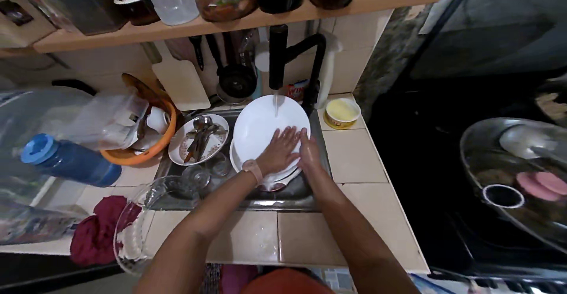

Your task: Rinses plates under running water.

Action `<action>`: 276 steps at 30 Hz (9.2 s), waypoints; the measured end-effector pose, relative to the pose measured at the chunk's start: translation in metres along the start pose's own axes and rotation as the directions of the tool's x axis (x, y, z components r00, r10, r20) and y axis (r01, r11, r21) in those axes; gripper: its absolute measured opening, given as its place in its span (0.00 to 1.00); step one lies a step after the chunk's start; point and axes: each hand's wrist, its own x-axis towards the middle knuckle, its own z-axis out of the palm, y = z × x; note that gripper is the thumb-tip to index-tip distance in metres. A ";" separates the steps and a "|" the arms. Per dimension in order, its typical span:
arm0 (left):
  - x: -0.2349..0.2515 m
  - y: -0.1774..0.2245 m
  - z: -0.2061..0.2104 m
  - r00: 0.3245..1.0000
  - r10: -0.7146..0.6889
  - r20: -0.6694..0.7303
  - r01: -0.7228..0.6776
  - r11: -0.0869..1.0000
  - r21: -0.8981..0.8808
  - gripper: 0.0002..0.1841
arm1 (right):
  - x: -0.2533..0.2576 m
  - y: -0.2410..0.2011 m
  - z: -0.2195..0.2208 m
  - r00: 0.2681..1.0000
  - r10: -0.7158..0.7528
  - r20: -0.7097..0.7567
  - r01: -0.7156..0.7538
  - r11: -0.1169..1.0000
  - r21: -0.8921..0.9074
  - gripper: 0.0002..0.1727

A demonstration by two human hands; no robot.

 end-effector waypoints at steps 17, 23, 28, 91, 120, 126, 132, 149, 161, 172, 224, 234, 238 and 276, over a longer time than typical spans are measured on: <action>-0.057 -0.031 -0.052 0.428 -0.736 0.524 0.392 -0.371 -0.842 0.18 | -0.017 -0.013 -0.025 0.975 0.192 -0.114 -0.176 0.975 0.134 0.29; -0.067 -0.032 -0.091 0.365 -0.882 0.298 0.507 -0.080 -0.858 0.24 | 0.006 0.015 0.000 0.952 0.298 -0.063 -0.301 0.953 -0.041 0.29; -0.083 -0.025 -0.134 0.425 -0.903 0.063 0.604 0.231 -0.763 0.27 | 0.032 0.017 0.039 0.960 0.281 0.015 -0.275 0.948 -0.161 0.31; 0.058 -0.035 -0.072 0.992 -0.126 -0.024 0.127 0.991 0.031 0.28 | 0.026 0.001 -0.019 0.993 0.028 0.118 -0.054 0.974 0.220 0.18; 0.041 -0.024 -0.055 0.754 -0.610 -0.245 0.555 0.790 -0.259 0.36 | 0.015 0.002 -0.032 0.996 -0.031 0.082 0.010 0.969 0.248 0.16; 0.045 0.012 -0.038 0.969 -0.198 -0.146 0.198 0.980 -0.017 0.31 | 0.008 0.002 -0.013 0.998 -0.019 0.062 0.002 0.967 0.257 0.16; 0.007 -0.012 -0.012 0.907 -0.371 -0.197 0.355 0.928 -0.116 0.33 | 0.009 0.001 -0.020 1.000 0.004 -0.025 0.005 0.939 0.343 0.20; -0.064 -0.028 -0.115 0.310 -0.950 -0.032 0.611 0.225 -0.759 0.31 | 0.015 0.009 0.016 0.954 0.283 0.099 -0.298 0.932 0.205 0.27; -0.073 -0.020 -0.107 0.161 -0.950 -0.268 0.530 0.313 -0.788 0.47 | 0.029 0.012 0.063 0.871 0.485 0.082 -0.490 0.844 0.219 0.46; -0.072 -0.046 -0.076 0.352 -0.654 -0.670 -0.189 0.651 -0.735 0.24 | 0.020 0.015 0.026 0.972 0.100 0.212 -0.215 0.743 0.634 0.22; 0.090 -0.034 -0.048 0.558 -0.804 0.207 -0.032 -0.270 -0.962 0.13 | -0.085 0.035 -0.243 0.942 0.002 -0.336 0.200 0.800 0.566 0.20; 0.106 -0.028 -0.026 0.386 -0.922 0.020 -0.076 -0.053 -0.996 0.22 | -0.068 0.049 -0.236 0.911 0.083 -0.403 0.186 0.792 0.582 0.21; 0.102 -0.028 -0.023 0.434 -0.901 0.020 0.070 0.011 -0.997 0.28 | -0.066 0.040 -0.236 0.897 0.124 -0.425 0.135 0.838 0.529 0.19; 0.028 -0.052 0.028 0.567 -0.815 0.121 0.757 0.458 -0.466 0.22 | -0.076 -0.015 -0.284 0.972 -0.234 -0.035 0.110 0.577 -0.809 0.22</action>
